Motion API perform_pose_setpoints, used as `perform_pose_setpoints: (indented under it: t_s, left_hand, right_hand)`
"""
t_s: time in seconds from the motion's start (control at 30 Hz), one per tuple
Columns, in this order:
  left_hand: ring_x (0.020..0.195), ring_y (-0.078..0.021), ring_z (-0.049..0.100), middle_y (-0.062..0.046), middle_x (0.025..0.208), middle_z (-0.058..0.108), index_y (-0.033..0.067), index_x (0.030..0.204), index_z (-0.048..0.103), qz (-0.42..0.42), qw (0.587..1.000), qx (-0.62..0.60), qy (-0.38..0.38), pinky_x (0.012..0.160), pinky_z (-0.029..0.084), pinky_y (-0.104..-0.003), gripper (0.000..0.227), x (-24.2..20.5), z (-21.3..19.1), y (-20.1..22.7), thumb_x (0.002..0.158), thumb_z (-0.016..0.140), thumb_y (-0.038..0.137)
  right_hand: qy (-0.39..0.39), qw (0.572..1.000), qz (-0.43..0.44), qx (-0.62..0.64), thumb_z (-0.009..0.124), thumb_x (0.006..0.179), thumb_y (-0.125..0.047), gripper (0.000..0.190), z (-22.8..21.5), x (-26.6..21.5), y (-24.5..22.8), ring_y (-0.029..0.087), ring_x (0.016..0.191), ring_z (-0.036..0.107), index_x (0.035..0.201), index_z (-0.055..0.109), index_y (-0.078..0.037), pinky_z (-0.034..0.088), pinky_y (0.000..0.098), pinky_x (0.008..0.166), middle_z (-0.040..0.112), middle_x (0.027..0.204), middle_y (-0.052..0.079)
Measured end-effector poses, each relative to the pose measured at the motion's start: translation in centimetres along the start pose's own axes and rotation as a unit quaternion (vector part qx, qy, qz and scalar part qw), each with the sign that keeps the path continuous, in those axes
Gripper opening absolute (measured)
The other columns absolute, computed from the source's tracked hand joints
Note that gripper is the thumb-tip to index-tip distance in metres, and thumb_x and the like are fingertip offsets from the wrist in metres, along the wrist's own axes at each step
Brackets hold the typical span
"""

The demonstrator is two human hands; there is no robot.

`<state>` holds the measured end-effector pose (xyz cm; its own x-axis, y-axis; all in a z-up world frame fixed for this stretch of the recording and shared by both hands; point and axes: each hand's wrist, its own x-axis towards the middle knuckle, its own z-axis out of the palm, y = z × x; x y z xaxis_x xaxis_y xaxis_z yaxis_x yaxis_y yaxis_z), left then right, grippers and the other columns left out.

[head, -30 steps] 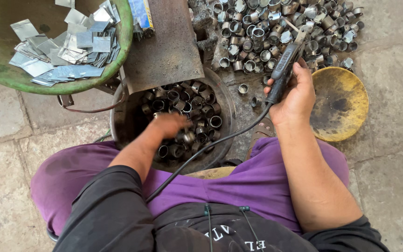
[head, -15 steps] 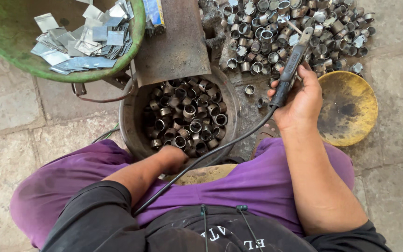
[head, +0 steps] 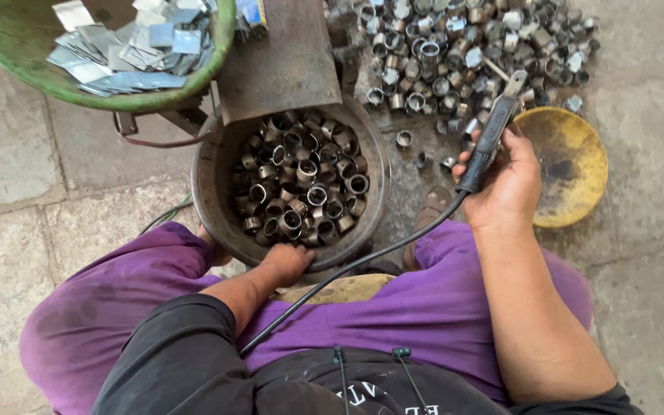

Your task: The person sits on the floor and repeatedly picks up small metal rings and square metal plates. Using a handheld welding tool, they weld the plates onto the rings, creating sparks, then drop the finished pieces into a bucket.

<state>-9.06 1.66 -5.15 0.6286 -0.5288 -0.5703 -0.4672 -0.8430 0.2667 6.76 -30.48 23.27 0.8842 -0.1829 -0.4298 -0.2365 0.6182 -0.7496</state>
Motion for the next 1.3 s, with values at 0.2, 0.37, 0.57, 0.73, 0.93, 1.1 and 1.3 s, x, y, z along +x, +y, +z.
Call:
perform_pose_setpoints:
  t_s: [0.2, 0.37, 0.57, 0.73, 0.93, 1.1, 1.3]
  left_hand:
    - [0.091, -0.0355, 0.073, -0.015, 0.108, 0.069, 0.0109, 0.113, 0.065, -0.028, 0.998, -0.002, 0.053, 0.072, 0.059, -0.048, 0.023, 0.3, 2.3, 0.4, 0.092, 0.056, 0.014]
    - [0.092, -0.0345, 0.073, -0.014, 0.106, 0.071, 0.0105, 0.110, 0.067, -0.056, 0.994, -0.022, 0.095, 0.073, 0.059, -0.048, 0.020, 0.8, 2.8, 0.8, 0.093, 0.057, 0.012]
    - [0.097, -0.0341, 0.072, -0.013, 0.106, 0.073, 0.0147, 0.111, 0.070, -0.062, 0.996, -0.026, 0.052, 0.081, 0.058, -0.048, 0.033, -3.6, -6.5, 1.0, 0.078, 0.070, 0.015]
    - [0.101, -0.0336, 0.071, -0.012, 0.105, 0.076, 0.0171, 0.107, 0.075, -0.104, 0.983, -0.085, 0.122, 0.088, 0.057, -0.047, 0.034, -7.5, -13.6, -0.9, 0.073, 0.070, 0.018]
    - [0.102, -0.0344, 0.071, -0.014, 0.108, 0.073, 0.0146, 0.109, 0.073, -0.096, 0.991, -0.088, 0.011, 0.089, 0.057, -0.047, 0.039, -6.3, -10.4, 2.3, 0.071, 0.073, 0.015]
    - [0.102, -0.0360, 0.071, -0.016, 0.107, 0.074, 0.0127, 0.107, 0.075, -0.046, 0.995, -0.085, 0.024, 0.089, 0.057, -0.047, 0.037, -4.9, -10.3, 4.7, 0.070, 0.072, 0.015]
    - [0.105, -0.0367, 0.069, -0.016, 0.108, 0.074, 0.0117, 0.110, 0.073, -0.128, 0.976, -0.098, 0.148, 0.091, 0.055, -0.048, 0.040, -6.7, -17.2, -2.5, 0.070, 0.070, 0.017]
  right_hand:
    - [0.008, 0.999, -0.016, -0.035, 0.054, 0.096, -0.026, 0.033, -2.7, -2.7, 1.9, 0.021, 0.075, 0.063, 0.126, 0.063, -0.018, 0.053, 0.0377, 0.063, 0.069, 0.100, 0.004]
    - [-0.006, 1.000, -0.001, 0.000, 0.056, 0.101, -0.027, 0.027, -4.4, -3.2, 2.6, 0.022, 0.077, 0.063, 0.122, 0.063, -0.011, 0.053, 0.0364, 0.065, 0.068, 0.099, 0.006]
    - [-0.009, 1.000, -0.023, 0.008, 0.057, 0.100, -0.030, 0.026, -4.2, -2.6, 2.0, 0.023, 0.074, 0.063, 0.113, 0.064, -0.008, 0.052, 0.0365, 0.062, 0.068, 0.094, 0.008]
    - [0.004, 0.999, -0.044, 0.029, 0.056, 0.098, -0.029, 0.024, -4.7, -1.6, 0.4, 0.021, 0.075, 0.063, 0.107, 0.064, -0.008, 0.052, 0.0368, 0.063, 0.069, 0.095, 0.008]
    - [0.003, 0.999, -0.019, 0.029, 0.057, 0.099, -0.030, 0.025, -4.2, -1.5, 1.2, 0.022, 0.074, 0.062, 0.105, 0.064, -0.007, 0.052, 0.0370, 0.063, 0.069, 0.093, 0.008]
    - [-0.003, 0.999, -0.021, 0.026, 0.056, 0.097, -0.030, 0.026, -3.5, -1.4, 1.3, 0.022, 0.072, 0.063, 0.104, 0.065, -0.006, 0.053, 0.0384, 0.062, 0.069, 0.092, 0.009]
    - [-0.014, 0.998, -0.066, 0.007, 0.056, 0.096, -0.027, 0.022, -4.8, -0.8, 1.6, 0.021, 0.072, 0.062, 0.109, 0.064, -0.011, 0.051, 0.0360, 0.059, 0.067, 0.093, 0.006]
